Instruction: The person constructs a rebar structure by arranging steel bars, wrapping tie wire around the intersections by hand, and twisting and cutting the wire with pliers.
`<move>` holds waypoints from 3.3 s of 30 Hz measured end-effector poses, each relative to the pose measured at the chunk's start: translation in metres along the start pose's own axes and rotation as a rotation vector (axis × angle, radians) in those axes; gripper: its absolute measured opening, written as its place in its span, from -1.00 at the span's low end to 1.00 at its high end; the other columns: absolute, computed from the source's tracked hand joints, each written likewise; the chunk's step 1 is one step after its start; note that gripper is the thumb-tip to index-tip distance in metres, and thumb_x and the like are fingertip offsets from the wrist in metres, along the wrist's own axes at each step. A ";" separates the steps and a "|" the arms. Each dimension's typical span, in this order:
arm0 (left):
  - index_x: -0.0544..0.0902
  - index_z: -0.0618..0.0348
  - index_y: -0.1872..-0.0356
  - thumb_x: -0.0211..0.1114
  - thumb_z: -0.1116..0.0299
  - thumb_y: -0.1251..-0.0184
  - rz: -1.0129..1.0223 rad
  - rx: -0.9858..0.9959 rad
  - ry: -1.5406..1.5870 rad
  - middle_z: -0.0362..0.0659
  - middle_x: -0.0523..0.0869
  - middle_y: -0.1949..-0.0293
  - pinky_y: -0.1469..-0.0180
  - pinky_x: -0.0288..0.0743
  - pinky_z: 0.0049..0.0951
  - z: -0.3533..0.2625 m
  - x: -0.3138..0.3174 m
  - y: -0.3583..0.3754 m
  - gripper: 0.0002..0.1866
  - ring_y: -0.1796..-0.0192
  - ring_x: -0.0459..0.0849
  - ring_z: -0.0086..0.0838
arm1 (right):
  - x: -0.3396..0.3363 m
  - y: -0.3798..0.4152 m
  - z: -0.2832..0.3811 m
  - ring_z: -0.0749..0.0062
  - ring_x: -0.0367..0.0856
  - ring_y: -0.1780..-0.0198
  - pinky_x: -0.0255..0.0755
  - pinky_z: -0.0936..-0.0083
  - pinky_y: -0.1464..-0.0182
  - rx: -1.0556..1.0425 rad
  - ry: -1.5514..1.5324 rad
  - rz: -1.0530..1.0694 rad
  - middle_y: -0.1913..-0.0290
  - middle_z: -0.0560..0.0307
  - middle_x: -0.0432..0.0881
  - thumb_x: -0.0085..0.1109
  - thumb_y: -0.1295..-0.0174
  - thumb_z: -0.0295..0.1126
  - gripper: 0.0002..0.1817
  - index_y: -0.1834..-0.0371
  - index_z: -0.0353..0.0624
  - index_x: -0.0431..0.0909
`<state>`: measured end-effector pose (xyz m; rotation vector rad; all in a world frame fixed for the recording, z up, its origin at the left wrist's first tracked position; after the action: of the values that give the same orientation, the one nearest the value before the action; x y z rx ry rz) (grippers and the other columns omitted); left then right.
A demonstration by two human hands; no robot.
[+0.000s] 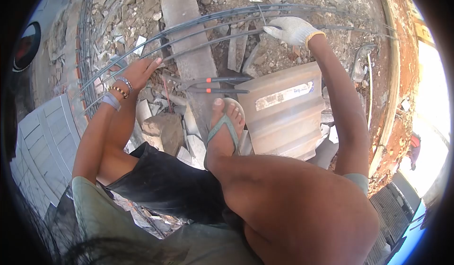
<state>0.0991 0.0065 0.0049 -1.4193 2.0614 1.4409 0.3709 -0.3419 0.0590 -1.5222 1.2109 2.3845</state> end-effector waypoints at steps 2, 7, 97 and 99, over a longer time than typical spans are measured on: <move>0.63 0.39 0.28 -0.15 -0.19 -0.56 0.016 -0.041 0.007 0.28 0.66 0.29 0.03 0.43 -0.01 -0.003 -0.003 0.001 -0.28 0.16 0.60 0.20 | -0.002 -0.005 0.001 -0.13 0.60 -0.05 0.43 0.16 -0.13 0.064 -0.010 0.092 0.04 -0.16 0.70 -0.24 -0.45 0.25 -0.33 0.02 -0.13 0.66; 0.63 0.39 0.31 -0.15 -0.21 -0.55 -0.014 -0.024 0.038 0.29 0.64 0.34 0.05 0.42 -0.01 -0.001 -0.002 0.002 -0.27 0.19 0.59 0.20 | -0.015 -0.010 0.015 -0.08 0.50 -0.28 0.32 0.19 -0.36 0.208 -0.018 0.155 -0.21 -0.12 0.62 -0.32 -0.38 0.39 -0.18 -0.24 -0.06 0.60; 0.58 0.36 0.62 0.19 -0.30 -0.32 -0.759 -0.188 0.102 0.04 0.47 0.69 0.43 0.35 -0.21 -0.035 -0.076 0.135 -0.24 0.59 0.45 -0.19 | -0.179 0.242 0.108 -0.05 0.63 -0.08 0.47 0.25 -0.15 -0.124 0.057 -0.501 -0.04 -0.13 0.69 0.00 -0.45 -0.03 -0.51 -0.18 -0.18 0.61; 0.56 0.36 0.64 0.22 -0.31 -0.30 -0.761 -0.143 0.133 0.01 0.45 0.72 0.45 0.32 -0.21 -0.017 -0.071 0.133 -0.24 0.62 0.40 -0.24 | -0.170 0.236 0.104 -0.07 0.62 -0.07 0.46 0.23 -0.15 -0.087 0.101 -0.443 -0.03 -0.14 0.69 -0.05 -0.47 0.03 -0.48 -0.18 -0.16 0.61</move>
<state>0.0304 0.0375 0.1367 -2.0841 1.2364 1.1839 0.2771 -0.3801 0.3507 -1.7360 0.6931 2.1104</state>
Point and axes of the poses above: each hand's wrist, its own y-axis away from the middle knuckle, its own x-axis out of the palm, z = x × y, the point moved 5 cm from there along -y, towards the middle knuckle
